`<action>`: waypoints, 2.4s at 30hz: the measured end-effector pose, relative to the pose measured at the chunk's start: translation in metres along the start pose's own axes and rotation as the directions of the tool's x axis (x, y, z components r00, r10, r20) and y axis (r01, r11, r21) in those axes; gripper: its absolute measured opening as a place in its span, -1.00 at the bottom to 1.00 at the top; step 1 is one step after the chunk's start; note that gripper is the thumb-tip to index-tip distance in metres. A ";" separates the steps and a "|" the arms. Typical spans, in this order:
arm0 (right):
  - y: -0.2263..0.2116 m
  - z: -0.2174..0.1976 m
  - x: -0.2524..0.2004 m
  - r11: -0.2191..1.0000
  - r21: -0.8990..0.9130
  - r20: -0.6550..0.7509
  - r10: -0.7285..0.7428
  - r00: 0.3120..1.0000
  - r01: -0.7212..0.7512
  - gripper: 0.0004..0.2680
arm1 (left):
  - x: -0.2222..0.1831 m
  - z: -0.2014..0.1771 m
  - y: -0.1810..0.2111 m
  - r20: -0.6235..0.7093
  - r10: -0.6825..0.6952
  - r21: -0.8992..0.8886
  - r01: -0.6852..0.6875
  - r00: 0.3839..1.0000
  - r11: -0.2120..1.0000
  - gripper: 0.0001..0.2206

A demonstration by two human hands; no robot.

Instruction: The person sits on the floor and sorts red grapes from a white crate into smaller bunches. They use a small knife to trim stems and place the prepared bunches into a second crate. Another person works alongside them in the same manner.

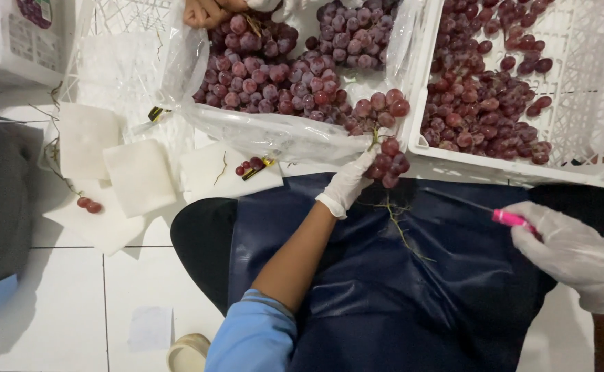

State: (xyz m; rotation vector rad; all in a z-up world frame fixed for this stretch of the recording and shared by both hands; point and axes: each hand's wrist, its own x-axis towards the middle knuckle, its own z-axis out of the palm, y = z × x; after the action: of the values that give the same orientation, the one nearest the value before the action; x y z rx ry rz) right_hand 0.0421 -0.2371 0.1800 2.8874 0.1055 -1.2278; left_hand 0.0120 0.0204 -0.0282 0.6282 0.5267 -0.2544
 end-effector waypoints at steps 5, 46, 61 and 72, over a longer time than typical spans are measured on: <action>-0.005 0.013 0.020 0.941 0.076 -0.298 -0.293 0.909 0.328 -0.68 | 0.013 0.003 -0.008 0.048 0.262 -0.037 -0.261 0.964 0.965 -0.55; -0.095 -0.033 0.080 0.324 -0.899 -0.094 -0.799 0.593 0.294 -0.66 | -0.017 0.014 -0.036 0.038 0.278 -0.150 -0.270 0.960 0.951 -0.70; -0.122 -0.011 0.087 0.320 -0.861 -0.025 -0.803 0.596 0.395 -0.67 | -0.011 0.011 -0.046 -0.094 0.227 -0.072 -0.234 0.969 0.970 -0.74; -0.089 0.006 0.109 0.350 -0.832 -0.093 -0.854 0.512 0.431 -0.76 | -0.011 0.010 -0.038 0.004 0.160 -0.344 -0.149 0.987 0.927 -0.76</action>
State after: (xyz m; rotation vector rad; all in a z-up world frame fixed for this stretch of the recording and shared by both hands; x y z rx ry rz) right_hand 0.1078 -0.1422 0.0994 2.2613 1.5747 -0.1210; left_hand -0.0078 -0.0150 -0.0337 0.3223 0.4737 -0.0196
